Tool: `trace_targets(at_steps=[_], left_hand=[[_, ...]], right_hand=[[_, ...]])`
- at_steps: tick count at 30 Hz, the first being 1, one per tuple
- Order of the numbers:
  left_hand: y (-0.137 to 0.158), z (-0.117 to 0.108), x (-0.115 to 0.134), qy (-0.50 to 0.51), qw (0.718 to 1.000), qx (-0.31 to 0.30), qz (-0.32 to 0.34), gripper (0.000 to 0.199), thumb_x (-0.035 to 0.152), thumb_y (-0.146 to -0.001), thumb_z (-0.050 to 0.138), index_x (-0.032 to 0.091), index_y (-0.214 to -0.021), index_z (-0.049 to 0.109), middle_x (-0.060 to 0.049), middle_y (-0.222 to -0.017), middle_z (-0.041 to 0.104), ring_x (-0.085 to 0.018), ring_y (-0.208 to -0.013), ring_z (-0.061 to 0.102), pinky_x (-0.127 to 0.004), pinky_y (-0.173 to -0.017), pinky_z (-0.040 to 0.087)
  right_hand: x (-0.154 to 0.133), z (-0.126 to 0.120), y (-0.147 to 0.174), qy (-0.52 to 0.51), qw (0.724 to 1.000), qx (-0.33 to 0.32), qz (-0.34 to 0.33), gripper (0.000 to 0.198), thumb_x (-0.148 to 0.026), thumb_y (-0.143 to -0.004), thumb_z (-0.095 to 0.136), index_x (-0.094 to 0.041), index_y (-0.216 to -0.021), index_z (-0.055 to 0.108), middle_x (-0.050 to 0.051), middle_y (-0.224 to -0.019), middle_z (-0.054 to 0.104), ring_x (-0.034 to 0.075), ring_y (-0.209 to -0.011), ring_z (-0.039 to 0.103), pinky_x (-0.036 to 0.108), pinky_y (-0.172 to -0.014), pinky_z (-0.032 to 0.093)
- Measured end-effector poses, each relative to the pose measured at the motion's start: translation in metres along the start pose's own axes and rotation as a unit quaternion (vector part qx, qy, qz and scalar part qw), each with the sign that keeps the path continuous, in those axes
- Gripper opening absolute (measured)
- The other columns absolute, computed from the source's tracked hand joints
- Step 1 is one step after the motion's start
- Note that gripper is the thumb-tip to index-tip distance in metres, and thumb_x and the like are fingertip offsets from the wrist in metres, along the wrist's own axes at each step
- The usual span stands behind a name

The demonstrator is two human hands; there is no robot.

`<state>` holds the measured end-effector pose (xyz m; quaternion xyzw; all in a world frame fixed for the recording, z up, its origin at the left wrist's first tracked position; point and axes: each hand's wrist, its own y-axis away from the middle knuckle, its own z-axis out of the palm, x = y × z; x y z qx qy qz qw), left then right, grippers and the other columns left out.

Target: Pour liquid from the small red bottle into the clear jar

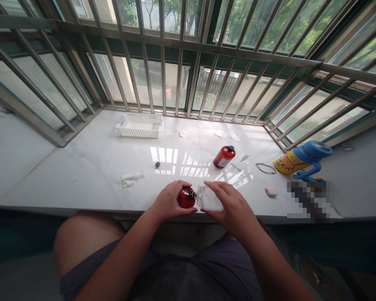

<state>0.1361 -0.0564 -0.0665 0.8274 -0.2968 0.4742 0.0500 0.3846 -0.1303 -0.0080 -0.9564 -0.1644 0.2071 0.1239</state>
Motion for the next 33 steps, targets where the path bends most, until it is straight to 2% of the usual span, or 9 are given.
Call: trace_targets(at_steps=[33], left_hand=[[-0.0017,0.0000,0.0012,-0.002,1.000,0.003,0.005,0.071,0.046,-0.069,0.095,0.026,-0.127,0.061,-0.006,-0.121,0.073,-0.029,-0.110,0.071,-0.044,-0.101,0.056]], right_hand=[[-0.0012,-0.0054,-0.0050,-0.005,1.000,-0.023,0.006,0.082,-0.025,-0.082,0.087,-0.031,-0.154,0.050,0.011,-0.136,0.067,0.034,-0.122,0.066,0.050,-0.101,0.060]])
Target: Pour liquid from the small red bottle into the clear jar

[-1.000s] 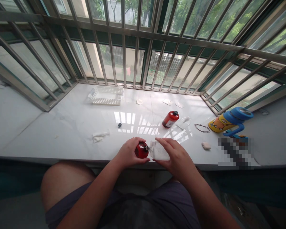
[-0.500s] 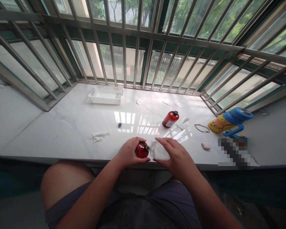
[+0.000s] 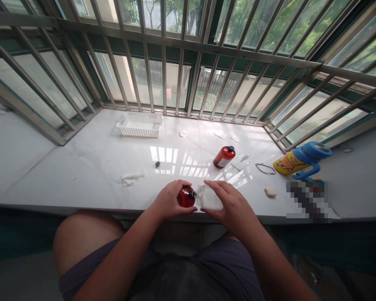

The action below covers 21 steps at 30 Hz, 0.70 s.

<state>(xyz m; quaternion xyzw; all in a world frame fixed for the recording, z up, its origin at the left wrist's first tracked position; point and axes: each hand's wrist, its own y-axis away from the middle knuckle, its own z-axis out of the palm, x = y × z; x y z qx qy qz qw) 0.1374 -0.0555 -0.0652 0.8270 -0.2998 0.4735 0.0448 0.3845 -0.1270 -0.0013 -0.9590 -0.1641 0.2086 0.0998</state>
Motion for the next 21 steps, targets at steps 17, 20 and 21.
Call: trace_targets(at_steps=[17,20,21], left_hand=[[0.0006,-0.0009,-0.0008,0.008,1.000,0.009,-0.001,0.069,0.046,-0.069,0.094,0.026,-0.127,0.062,-0.007,-0.121,0.073,-0.028,-0.110,0.072,-0.044,-0.101,0.057],[0.0004,-0.0013,0.0002,0.009,1.000,0.011,-0.003,0.069,0.045,-0.069,0.094,0.026,-0.126,0.062,-0.007,-0.121,0.074,-0.029,-0.110,0.072,-0.043,-0.100,0.058],[0.0003,-0.0014,0.0006,0.009,1.000,0.011,-0.003,0.069,0.045,-0.068,0.094,0.026,-0.126,0.063,-0.006,-0.120,0.074,-0.029,-0.109,0.072,-0.043,-0.100,0.058]], right_hand=[[-0.0015,-0.0012,-0.0036,0.000,1.000,-0.005,-0.007,0.082,-0.025,-0.082,0.086,-0.031,-0.155,0.049,0.011,-0.136,0.066,0.034,-0.123,0.066,0.050,-0.101,0.059],[-0.0016,-0.0018,-0.0042,0.003,1.000,-0.004,-0.012,0.082,-0.025,-0.082,0.086,-0.032,-0.154,0.049,0.011,-0.136,0.067,0.035,-0.123,0.066,0.050,-0.101,0.059],[-0.0017,-0.0021,-0.0045,0.005,1.000,-0.006,-0.013,0.082,-0.024,-0.082,0.086,-0.031,-0.154,0.049,0.011,-0.136,0.067,0.035,-0.123,0.066,0.050,-0.101,0.059]])
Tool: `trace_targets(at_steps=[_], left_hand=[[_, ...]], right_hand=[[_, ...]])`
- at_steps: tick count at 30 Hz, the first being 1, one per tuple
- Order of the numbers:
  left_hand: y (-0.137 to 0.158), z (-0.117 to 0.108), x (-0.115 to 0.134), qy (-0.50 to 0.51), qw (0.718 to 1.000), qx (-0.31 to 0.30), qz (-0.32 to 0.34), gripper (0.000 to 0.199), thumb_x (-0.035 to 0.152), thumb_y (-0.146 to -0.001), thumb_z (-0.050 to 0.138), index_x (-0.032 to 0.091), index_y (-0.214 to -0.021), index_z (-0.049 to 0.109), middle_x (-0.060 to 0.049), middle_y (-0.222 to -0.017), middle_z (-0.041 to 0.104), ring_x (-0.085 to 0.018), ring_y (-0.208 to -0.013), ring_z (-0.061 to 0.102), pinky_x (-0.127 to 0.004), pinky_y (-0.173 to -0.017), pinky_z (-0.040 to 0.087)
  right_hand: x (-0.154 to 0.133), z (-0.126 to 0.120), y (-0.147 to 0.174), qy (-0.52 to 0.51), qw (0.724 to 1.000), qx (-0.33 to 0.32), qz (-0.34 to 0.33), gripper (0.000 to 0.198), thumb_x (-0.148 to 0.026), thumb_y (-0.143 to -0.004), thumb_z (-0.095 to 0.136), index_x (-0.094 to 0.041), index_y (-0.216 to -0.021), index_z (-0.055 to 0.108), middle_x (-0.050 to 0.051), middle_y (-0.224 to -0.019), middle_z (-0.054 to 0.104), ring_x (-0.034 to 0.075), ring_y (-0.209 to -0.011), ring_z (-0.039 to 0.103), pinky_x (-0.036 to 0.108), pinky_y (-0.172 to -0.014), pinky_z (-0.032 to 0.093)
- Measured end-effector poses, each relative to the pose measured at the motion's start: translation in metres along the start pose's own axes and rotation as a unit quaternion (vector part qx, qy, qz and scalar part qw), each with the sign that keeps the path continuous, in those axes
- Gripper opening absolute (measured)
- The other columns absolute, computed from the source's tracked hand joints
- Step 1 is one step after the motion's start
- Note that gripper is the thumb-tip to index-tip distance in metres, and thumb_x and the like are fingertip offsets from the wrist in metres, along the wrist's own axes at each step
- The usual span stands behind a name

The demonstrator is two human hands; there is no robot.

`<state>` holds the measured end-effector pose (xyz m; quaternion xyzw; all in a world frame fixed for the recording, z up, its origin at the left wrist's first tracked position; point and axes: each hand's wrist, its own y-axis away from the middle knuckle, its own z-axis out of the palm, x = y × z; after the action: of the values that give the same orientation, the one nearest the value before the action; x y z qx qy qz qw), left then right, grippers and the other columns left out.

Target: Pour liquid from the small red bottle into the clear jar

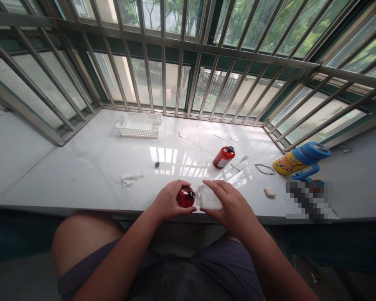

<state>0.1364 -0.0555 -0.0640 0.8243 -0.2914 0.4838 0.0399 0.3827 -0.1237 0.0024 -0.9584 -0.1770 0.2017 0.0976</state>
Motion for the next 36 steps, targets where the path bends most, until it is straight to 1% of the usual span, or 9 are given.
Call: trace_targets(at_steps=[5,15,36], left_hand=[[-0.0003,-0.0004,0.0005,0.002,1.000,-0.002,-0.004,0.068,0.045,-0.068,0.094,0.026,-0.126,0.063,-0.006,-0.121,0.074,-0.029,-0.110,0.072,-0.042,-0.098,0.059],[0.0006,-0.0005,-0.0004,0.006,1.000,-0.005,-0.006,0.069,0.047,-0.069,0.094,0.026,-0.127,0.062,-0.007,-0.122,0.073,-0.029,-0.111,0.072,-0.043,-0.100,0.058],[0.0006,-0.0002,-0.0009,0.004,1.000,-0.005,-0.001,0.070,0.047,-0.068,0.095,0.026,-0.126,0.063,-0.007,-0.120,0.074,-0.029,-0.110,0.072,-0.043,-0.099,0.058]], right_hand=[[-0.0012,-0.0024,-0.0022,0.007,1.000,-0.011,-0.002,0.081,-0.022,-0.081,0.087,-0.030,-0.153,0.050,0.011,-0.135,0.067,0.034,-0.122,0.066,0.049,-0.100,0.059],[-0.0009,-0.0036,-0.0041,0.016,1.000,-0.013,-0.013,0.080,-0.023,-0.082,0.086,-0.030,-0.153,0.050,0.011,-0.134,0.067,0.035,-0.120,0.066,0.049,-0.098,0.059],[-0.0031,-0.0075,-0.0057,0.021,0.999,-0.026,-0.011,0.079,-0.025,-0.082,0.085,-0.031,-0.153,0.050,0.011,-0.132,0.068,0.034,-0.119,0.067,0.050,-0.098,0.060]])
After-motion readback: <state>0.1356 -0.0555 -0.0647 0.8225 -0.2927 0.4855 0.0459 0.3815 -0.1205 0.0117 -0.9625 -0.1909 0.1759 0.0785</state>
